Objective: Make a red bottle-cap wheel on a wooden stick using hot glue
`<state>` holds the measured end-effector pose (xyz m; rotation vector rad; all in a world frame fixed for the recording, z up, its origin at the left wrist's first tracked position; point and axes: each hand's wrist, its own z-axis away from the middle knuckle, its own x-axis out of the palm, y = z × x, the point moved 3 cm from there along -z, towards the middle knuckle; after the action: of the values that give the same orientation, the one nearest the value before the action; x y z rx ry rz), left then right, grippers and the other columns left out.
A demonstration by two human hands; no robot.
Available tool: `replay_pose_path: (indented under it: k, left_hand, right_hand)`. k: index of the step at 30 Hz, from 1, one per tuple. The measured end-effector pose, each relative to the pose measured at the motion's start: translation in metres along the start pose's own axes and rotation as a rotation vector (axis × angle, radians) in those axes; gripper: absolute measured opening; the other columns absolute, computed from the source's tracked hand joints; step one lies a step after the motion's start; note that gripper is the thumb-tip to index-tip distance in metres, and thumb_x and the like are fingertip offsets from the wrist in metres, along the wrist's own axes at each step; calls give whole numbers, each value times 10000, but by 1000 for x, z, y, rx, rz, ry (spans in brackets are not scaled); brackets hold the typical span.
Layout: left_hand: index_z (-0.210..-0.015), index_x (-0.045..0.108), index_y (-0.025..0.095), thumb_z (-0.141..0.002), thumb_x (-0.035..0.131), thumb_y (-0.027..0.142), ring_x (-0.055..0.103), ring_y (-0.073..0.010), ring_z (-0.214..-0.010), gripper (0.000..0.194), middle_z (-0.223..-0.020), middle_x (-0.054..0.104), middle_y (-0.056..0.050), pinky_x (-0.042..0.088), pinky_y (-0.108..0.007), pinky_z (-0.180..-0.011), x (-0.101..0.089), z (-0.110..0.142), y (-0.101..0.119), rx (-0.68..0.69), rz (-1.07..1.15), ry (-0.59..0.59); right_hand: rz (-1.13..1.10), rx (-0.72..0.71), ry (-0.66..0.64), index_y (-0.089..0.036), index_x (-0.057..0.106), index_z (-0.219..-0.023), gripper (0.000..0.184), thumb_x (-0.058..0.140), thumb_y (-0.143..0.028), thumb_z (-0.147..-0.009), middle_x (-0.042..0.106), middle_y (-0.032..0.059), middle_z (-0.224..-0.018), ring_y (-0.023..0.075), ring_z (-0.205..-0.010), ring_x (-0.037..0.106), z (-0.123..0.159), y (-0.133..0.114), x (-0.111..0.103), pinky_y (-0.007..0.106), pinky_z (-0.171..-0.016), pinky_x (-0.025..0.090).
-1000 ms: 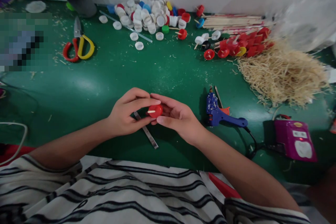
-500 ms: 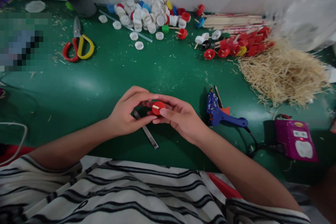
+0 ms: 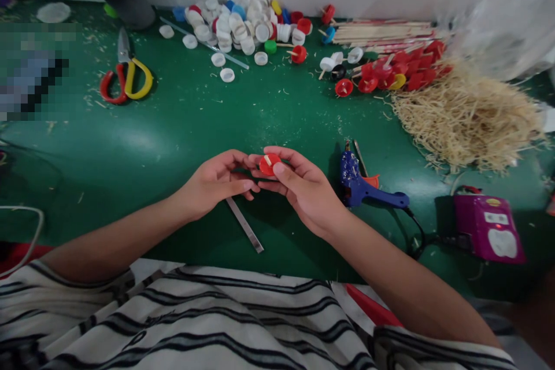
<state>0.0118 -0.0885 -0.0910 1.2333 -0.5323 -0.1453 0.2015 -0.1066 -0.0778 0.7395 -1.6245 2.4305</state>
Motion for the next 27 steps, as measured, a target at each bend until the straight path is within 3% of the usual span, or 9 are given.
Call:
replay_pose_path:
  k: [4,7,11,13,18,27]
  left_hand:
    - [-1093,633,150,-815,799,143,760,-116,-828,324,-1011,705,-30,671,-237,-701,3,0,2,1,-93,-9]
    - [-1049,688,151,-811,830,220,707,-99,-749,285,-1004,661,-27,652,-226,-595,7,1,7,90,-228,32]
    - [-951,756,170,-834,838,314,554,-37,-556,203,-863,582,15,475,-165,-418,12,4,13,232,-419,119]
    - [-929,776,179,-846,833,323,512,-40,-542,176,-765,568,31,420,-174,-437,13,6,14,277,-480,156]
    - [-866,785,184,-857,821,320,539,-77,-623,141,-733,629,19,442,-228,-562,15,7,13,323,-518,169]
    - [-882,727,171,-924,734,338,582,-98,-705,172,-834,661,-17,460,-228,-612,14,8,12,378,-597,124]
  right_hand:
    - [87,-47,21,-320,715,-1201,322,775,-486,-931,783,24,-1272,226,-1276,688,3,2,3,485,-1175,509]
    - [105,-67,22,-345,724,-1219,308,756,-485,-946,782,12,-1268,228,-1313,668,6,2,6,492,-1223,453]
    - [75,-95,-8,-386,724,-1261,302,723,-477,-973,778,-10,-1289,223,-1381,633,10,2,13,498,-1265,408]
    - [71,-109,-18,-393,727,-1266,289,704,-473,-990,778,-13,-1291,219,-1394,627,11,3,15,499,-1278,395]
    - [80,-137,-42,-377,732,-1262,273,690,-463,-1007,769,-6,-1327,212,-1387,635,11,6,16,495,-1291,388]
    - [414,-299,-34,-329,731,-1296,346,715,-481,-985,709,46,-1449,239,-1366,642,13,-4,13,486,-1243,458]
